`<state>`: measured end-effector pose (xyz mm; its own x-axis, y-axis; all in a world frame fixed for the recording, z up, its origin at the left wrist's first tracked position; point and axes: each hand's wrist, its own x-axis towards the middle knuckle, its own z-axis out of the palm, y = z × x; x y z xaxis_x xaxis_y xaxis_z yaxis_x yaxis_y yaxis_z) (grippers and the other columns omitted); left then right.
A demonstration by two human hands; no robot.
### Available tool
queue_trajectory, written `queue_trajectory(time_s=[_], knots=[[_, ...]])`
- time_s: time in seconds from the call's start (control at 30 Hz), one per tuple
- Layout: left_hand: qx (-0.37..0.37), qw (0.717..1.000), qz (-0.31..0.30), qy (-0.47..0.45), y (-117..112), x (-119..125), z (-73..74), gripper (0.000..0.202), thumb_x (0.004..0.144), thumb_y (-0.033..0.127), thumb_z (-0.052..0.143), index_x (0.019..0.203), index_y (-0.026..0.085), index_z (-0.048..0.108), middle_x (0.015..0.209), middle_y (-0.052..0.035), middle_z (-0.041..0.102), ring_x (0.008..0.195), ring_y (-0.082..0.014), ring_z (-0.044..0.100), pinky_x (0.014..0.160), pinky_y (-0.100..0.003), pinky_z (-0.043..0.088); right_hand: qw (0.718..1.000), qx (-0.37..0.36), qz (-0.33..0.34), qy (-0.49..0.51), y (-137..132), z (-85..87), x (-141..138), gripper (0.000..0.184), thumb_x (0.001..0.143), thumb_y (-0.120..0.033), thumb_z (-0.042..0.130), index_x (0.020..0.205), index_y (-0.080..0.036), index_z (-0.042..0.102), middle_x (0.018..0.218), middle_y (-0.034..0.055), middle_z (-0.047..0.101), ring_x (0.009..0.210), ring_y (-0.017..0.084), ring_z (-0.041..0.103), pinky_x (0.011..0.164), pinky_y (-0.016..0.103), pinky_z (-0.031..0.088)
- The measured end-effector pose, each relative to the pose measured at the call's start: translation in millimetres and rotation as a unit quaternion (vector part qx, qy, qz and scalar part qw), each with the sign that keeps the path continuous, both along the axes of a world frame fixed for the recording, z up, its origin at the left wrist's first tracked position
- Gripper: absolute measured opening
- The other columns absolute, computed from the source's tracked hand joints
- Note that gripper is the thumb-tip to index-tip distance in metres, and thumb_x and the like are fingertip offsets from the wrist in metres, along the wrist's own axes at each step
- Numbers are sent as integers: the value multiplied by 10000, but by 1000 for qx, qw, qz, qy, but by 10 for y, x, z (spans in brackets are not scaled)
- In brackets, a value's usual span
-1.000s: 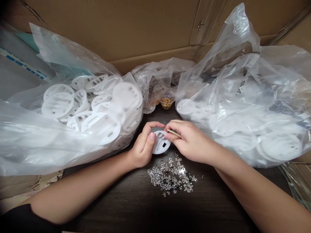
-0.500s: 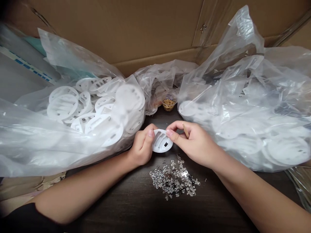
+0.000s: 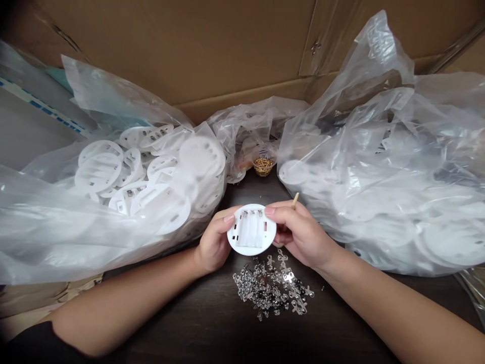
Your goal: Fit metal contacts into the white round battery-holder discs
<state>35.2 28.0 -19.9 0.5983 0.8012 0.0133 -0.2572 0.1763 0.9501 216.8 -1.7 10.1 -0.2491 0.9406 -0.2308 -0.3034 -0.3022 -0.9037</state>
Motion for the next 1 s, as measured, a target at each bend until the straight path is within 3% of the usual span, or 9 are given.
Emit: queue_trajectory(time_s=[0.1,0.27,0.43,0.6,0.73,0.9,1.0], knots=[[31,1000,-1,-1,-2,-18,2,456,936,563,455,753,165,582,639,-19,498,537,-125,414,532,-279,333,995,-59,29,80,24,27,-12,357,808,-426,654,583,-190,508,481,-68,256,435,65,153,429,255,134],[59,998,11,21,10,-26,-7,507,934,620,437,780,165,600,626,-15,474,580,-141,420,565,-282,350,989,-83,60,110,45,60,-17,303,834,-405,624,643,-193,521,473,-82,245,425,63,127,421,251,127],[99,993,45,37,34,-19,-16,425,978,537,464,768,172,519,643,0,457,612,-126,407,569,-265,329,1000,-2,30,-7,48,22,4,342,903,-432,617,681,-183,544,565,-46,361,483,78,257,436,239,198],[100,992,68,42,39,5,-5,385,1021,501,441,802,185,472,626,28,430,534,-98,389,486,-243,284,991,92,-27,-97,71,-64,42,233,943,-432,644,954,-203,681,643,-34,487,524,81,337,455,229,224],[111,992,61,24,36,6,16,445,1062,509,306,831,181,500,579,36,426,495,-98,394,481,-247,292,988,107,-51,-101,60,-71,36,227,948,-413,655,1035,-213,716,634,-37,492,511,74,328,450,229,213],[150,984,87,45,37,-19,63,480,1059,509,330,776,168,512,643,10,468,592,-107,420,578,-257,345,981,149,-55,-113,-10,49,-115,236,900,-424,715,924,-190,728,760,6,591,542,68,396,445,225,261],[140,985,89,40,48,-17,30,561,1057,562,249,727,174,485,586,14,443,558,-107,417,546,-256,331,987,96,-89,-97,-43,52,-188,262,891,-450,718,958,-197,709,600,-50,468,464,58,301,411,219,202]])
